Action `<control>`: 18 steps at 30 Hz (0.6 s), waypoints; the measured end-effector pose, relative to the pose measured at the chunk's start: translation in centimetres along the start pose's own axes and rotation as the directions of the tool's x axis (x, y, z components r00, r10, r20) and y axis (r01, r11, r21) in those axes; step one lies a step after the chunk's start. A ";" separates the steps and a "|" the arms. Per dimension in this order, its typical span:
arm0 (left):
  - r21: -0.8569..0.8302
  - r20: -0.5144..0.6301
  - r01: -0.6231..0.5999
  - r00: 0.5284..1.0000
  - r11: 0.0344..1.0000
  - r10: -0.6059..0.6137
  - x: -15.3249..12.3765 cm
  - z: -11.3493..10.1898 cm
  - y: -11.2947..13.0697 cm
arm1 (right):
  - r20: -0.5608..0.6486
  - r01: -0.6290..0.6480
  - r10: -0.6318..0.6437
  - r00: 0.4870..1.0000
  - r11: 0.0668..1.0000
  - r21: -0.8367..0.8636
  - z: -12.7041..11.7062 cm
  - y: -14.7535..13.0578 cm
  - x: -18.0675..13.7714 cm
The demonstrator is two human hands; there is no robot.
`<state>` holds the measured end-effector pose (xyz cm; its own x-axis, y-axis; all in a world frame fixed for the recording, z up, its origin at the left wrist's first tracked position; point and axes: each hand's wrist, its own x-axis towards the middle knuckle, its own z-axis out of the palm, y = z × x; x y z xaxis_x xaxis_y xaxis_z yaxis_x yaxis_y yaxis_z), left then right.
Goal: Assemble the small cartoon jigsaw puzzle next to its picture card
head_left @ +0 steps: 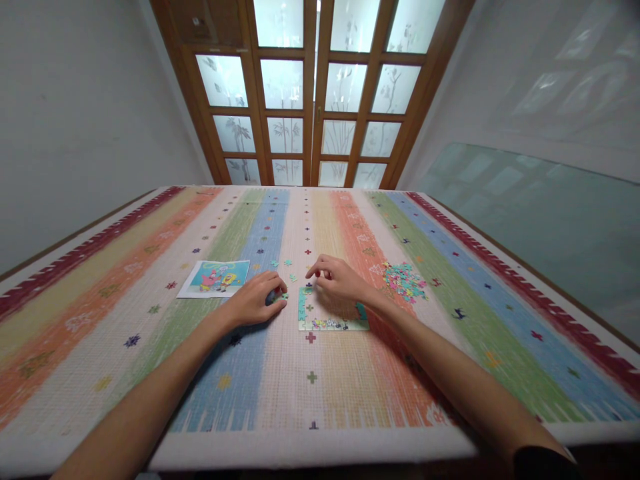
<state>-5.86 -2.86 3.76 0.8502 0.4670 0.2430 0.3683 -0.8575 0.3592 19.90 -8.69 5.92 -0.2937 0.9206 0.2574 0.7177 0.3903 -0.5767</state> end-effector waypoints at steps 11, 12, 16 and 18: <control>0.096 -0.010 0.024 1.000 0.995 -0.024 -0.2 -2.0 -1.9 | 0.023 -0.034 0.035 0.999 0.999 -0.025 0.1 -0.1 -0.1; 0.122 -0.019 0.038 0.999 0.992 -0.036 -0.2 -2.1 -2.2 | 0.032 -0.033 0.034 0.999 0.999 -0.030 0.2 -0.1 -0.1; 0.219 -0.083 0.085 0.994 0.972 -0.068 -0.3 -1.8 -3.1 | 0.055 -0.039 0.043 0.998 0.997 -0.066 0.4 -0.1 -0.2; 0.263 -0.127 0.113 0.988 0.958 -0.082 -0.3 -1.4 -3.3 | 0.046 -0.054 0.058 0.997 0.995 -0.087 0.7 0.0 -0.3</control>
<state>-7.87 0.07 3.74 0.7624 0.5593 0.3256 0.5482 -0.8255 0.1343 19.55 -8.92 5.34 -0.2797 0.9416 0.1877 0.7846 0.3368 -0.5204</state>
